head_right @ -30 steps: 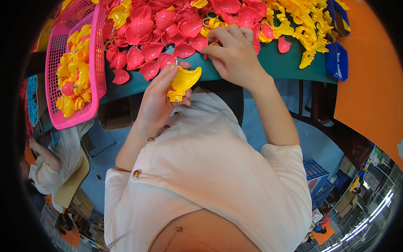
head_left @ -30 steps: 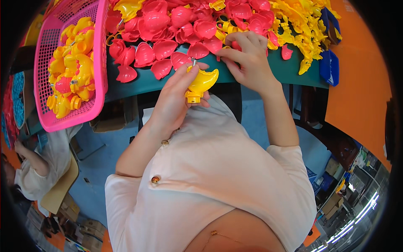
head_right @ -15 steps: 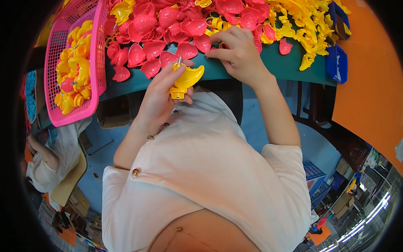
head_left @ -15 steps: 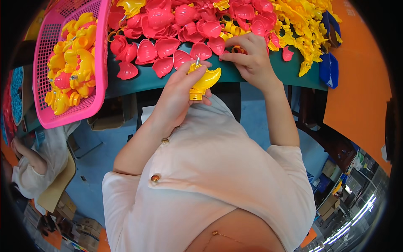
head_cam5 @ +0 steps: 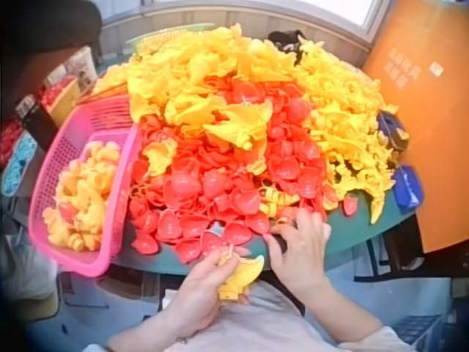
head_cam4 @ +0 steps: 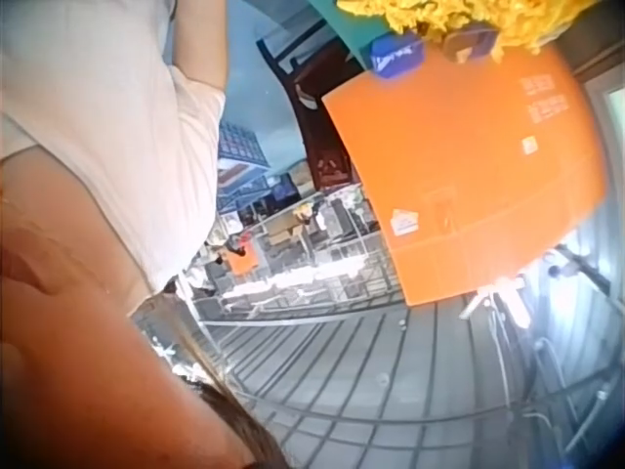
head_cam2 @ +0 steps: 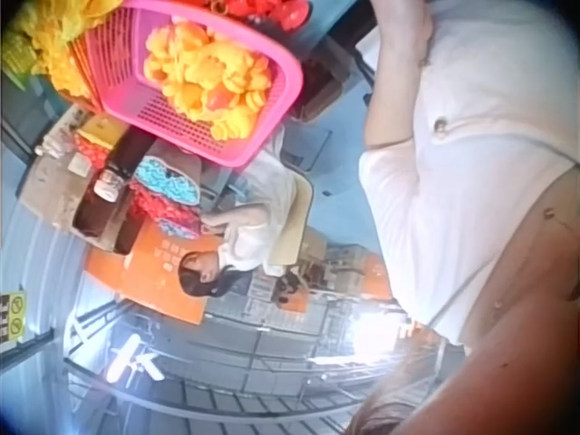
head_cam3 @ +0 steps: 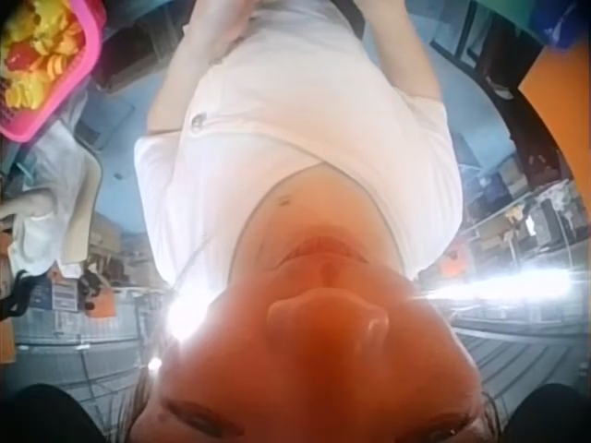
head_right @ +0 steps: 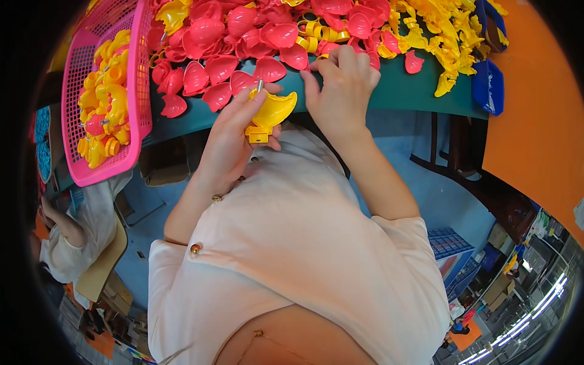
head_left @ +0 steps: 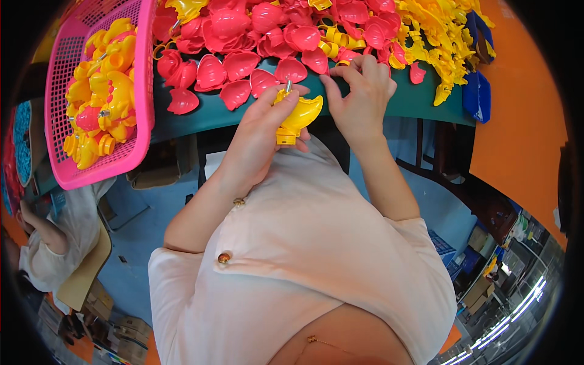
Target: Assembling small yellow and pink plastic toy components by hand.
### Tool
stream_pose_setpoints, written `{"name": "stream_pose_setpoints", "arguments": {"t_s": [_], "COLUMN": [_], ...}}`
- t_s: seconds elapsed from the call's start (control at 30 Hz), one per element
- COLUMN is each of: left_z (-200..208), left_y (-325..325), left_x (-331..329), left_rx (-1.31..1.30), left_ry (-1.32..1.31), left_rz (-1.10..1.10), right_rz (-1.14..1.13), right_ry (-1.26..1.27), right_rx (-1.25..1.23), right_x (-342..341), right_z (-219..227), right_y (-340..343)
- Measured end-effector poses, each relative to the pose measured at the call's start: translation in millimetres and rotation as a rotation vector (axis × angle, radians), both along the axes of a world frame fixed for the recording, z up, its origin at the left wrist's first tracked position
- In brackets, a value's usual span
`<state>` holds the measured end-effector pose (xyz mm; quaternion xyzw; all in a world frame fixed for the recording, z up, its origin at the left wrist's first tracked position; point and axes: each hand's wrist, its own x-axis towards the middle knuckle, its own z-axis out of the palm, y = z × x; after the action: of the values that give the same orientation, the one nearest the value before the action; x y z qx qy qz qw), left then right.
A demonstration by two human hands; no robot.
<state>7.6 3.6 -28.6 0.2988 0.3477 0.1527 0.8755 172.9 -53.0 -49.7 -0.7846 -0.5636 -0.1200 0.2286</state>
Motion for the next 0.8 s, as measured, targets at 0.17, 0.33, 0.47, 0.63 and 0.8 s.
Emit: {"name": "stream_pose_setpoints", "arguments": {"t_s": [0.17,0.33,0.47,0.63,0.8], "left_z": [-5,-6,-4,-2,-2], "left_y": [0,0,-1,-2,-4], "left_x": [-3,-2,0,2,4], "left_rx": [-0.015,-0.014,-0.009,0.01,0.04], "left_ry": [-0.062,-0.066,-0.062,-0.073,-0.045], "left_rz": [0.055,0.055,0.042,0.044,0.052], "right_rz": [0.119,0.297,0.531,0.523,0.574], "right_ry": [0.14,0.689,0.408,0.408,0.371], "right_rx": [0.039,0.093,0.122,0.099,0.077], "right_x": [17,-6,-5,-6,-4], "right_z": [6,42,32,29,26], "right_y": [-5,-13,-4,-7,-8]}}
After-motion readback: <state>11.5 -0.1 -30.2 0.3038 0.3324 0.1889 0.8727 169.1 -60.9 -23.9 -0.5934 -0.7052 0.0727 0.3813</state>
